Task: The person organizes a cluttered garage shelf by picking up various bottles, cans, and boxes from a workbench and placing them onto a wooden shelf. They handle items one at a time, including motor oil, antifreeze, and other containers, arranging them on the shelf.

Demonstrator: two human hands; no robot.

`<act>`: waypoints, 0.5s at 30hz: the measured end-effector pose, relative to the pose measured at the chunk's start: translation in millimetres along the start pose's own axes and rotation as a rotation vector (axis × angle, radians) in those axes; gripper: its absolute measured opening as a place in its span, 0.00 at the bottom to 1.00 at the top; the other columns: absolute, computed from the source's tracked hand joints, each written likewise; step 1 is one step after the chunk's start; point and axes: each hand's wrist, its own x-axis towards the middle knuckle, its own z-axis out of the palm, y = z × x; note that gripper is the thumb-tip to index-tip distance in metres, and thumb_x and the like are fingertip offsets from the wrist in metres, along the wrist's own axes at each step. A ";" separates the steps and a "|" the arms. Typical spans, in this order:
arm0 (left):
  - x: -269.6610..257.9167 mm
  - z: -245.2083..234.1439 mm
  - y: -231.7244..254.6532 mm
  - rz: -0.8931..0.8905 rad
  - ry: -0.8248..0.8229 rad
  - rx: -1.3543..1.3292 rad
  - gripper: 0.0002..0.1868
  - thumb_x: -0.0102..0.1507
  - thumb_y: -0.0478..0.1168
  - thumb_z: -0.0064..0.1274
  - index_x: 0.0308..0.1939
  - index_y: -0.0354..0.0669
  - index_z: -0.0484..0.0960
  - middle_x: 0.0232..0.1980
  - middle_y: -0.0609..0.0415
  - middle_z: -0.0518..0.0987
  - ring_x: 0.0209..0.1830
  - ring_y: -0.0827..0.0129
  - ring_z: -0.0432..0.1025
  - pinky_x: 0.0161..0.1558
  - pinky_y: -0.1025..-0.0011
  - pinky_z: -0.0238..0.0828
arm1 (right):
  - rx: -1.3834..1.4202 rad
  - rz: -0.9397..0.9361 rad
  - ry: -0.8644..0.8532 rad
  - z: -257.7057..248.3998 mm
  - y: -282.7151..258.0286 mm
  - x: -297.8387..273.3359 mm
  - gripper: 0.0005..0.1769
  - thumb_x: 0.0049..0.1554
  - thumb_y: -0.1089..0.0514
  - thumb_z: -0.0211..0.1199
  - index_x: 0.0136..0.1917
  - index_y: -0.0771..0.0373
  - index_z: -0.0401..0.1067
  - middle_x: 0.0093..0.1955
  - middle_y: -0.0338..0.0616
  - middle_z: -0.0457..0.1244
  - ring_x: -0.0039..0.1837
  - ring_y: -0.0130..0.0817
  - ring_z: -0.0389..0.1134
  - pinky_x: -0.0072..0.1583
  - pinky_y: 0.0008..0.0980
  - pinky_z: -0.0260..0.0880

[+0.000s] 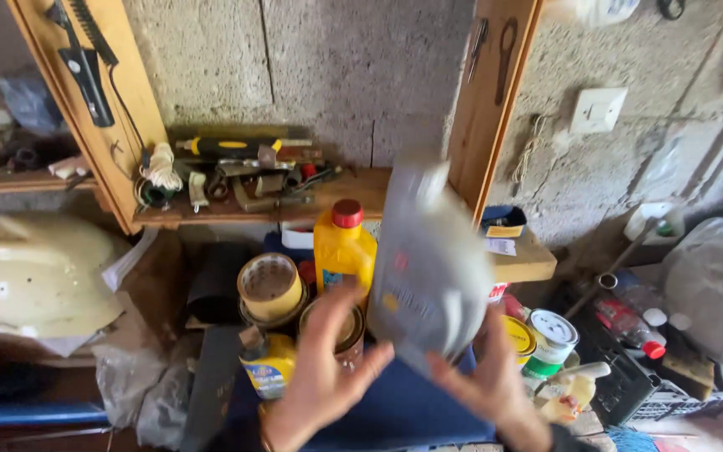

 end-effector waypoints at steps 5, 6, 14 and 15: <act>-69.6 51.4 -38.6 -0.045 -0.061 -0.067 0.38 0.59 0.49 0.64 0.71 0.43 0.69 0.77 0.41 0.65 0.79 0.51 0.58 0.75 0.56 0.52 | 0.051 0.119 -0.079 33.1 64.2 -47.2 0.49 0.40 0.47 0.79 0.67 0.63 0.60 0.53 0.44 0.71 0.51 0.28 0.74 0.49 0.28 0.77; -80.3 59.7 -50.3 -0.053 -0.056 -0.054 0.39 0.60 0.49 0.64 0.72 0.44 0.67 0.78 0.40 0.63 0.80 0.52 0.57 0.74 0.57 0.53 | 0.117 0.148 -0.124 37.0 65.7 -49.9 0.48 0.41 0.49 0.79 0.69 0.61 0.59 0.57 0.45 0.73 0.56 0.27 0.76 0.53 0.28 0.77; -119.1 90.7 -89.3 -0.188 -0.078 -0.035 0.43 0.58 0.53 0.65 0.74 0.45 0.68 0.78 0.42 0.63 0.79 0.54 0.58 0.74 0.59 0.53 | 0.182 0.113 -0.164 54.9 123.3 -68.2 0.55 0.44 0.48 0.79 0.75 0.64 0.52 0.68 0.48 0.65 0.66 0.30 0.69 0.65 0.30 0.73; -124.0 95.1 -93.9 -0.205 -0.078 -0.031 0.45 0.56 0.53 0.66 0.74 0.46 0.67 0.78 0.42 0.62 0.79 0.54 0.58 0.74 0.59 0.53 | 0.159 0.120 -0.170 55.4 125.9 -70.0 0.53 0.44 0.49 0.79 0.73 0.63 0.54 0.65 0.47 0.68 0.63 0.28 0.72 0.64 0.28 0.74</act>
